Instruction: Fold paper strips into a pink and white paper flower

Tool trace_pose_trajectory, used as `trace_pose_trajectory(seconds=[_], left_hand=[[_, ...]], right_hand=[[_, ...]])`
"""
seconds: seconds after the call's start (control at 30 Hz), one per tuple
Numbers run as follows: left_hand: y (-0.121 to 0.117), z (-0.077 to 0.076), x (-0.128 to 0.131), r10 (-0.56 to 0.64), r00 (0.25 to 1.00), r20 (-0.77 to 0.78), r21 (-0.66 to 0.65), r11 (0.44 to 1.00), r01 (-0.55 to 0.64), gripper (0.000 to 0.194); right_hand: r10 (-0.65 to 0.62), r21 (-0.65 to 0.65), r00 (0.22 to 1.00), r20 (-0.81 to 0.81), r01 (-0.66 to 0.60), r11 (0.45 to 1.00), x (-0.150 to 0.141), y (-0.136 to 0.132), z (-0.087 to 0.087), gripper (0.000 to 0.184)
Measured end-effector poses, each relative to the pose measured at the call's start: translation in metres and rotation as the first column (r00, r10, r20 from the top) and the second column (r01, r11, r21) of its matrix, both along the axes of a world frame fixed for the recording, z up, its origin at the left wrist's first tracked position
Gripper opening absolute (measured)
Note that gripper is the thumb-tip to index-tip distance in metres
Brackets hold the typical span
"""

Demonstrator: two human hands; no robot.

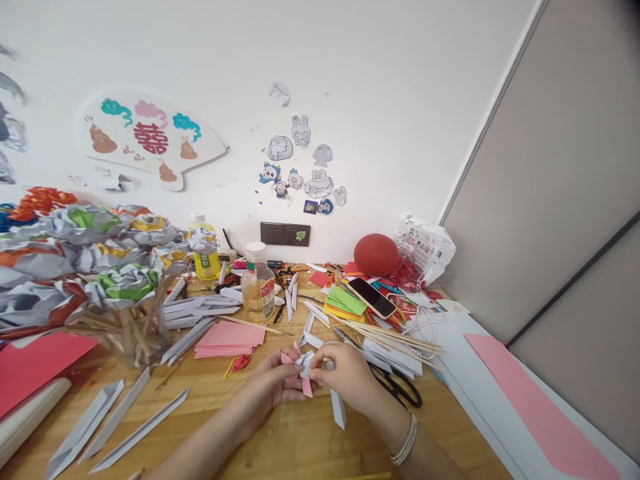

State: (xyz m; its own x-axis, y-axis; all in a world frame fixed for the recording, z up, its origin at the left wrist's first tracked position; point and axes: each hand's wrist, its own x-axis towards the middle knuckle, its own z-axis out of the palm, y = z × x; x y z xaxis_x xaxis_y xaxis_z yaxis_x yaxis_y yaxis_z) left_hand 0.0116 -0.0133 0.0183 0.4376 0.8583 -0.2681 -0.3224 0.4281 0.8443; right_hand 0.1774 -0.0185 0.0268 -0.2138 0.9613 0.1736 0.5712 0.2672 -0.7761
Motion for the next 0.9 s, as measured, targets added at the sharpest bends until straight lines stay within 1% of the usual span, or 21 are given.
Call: trace_pose_trajectory(seconds=[0.1, 0.2, 0.4, 0.6, 0.77, 0.9], left_hand=[[0.0005, -0.0016, -0.0003, 0.004, 1.000, 0.008, 0.001, 1.000, -0.004, 0.033], [0.0010, -0.0032, -0.0007, 0.003, 1.000, 0.009, -0.005, 1.000, -0.003, 0.032], [0.0009, -0.0023, -0.0009, -0.023, 1.000, 0.000, -0.009, 1.000, 0.023, 0.033], [0.0020, -0.0021, -0.0017, -0.030, 0.999, 0.020, -0.006, 1.000, 0.030, 0.032], [0.0034, -0.0040, -0.0030, -0.025, 0.999, 0.030, 0.000, 1.000, 0.025, 0.029], [0.0042, -0.0055, -0.0033, -0.001, 0.999, 0.036, 0.003, 1.000, 0.001, 0.028]], right_hand=[[-0.016, 0.018, 1.000, 0.011, 0.015, 1.000, -0.0003, 0.0005, -0.0024, 0.009], [-0.004, 0.031, 1.000, 0.009, 0.004, 1.000, -0.0003, 0.0013, -0.0041, 0.007], [0.010, 0.041, 1.000, 0.012, -0.011, 0.999, 0.0000, 0.0008, -0.0029, 0.008], [0.039, 0.123, 0.998, 0.050, -0.045, 0.991, 0.0001, -0.0003, -0.0025, 0.013], [0.053, 0.155, 0.996, 0.067, -0.063, 0.986, 0.0006, 0.0016, -0.0027, 0.020], [0.046, 0.201, 0.992, 0.114, -0.069, 0.977, 0.0013, 0.0010, -0.0013, 0.018]])
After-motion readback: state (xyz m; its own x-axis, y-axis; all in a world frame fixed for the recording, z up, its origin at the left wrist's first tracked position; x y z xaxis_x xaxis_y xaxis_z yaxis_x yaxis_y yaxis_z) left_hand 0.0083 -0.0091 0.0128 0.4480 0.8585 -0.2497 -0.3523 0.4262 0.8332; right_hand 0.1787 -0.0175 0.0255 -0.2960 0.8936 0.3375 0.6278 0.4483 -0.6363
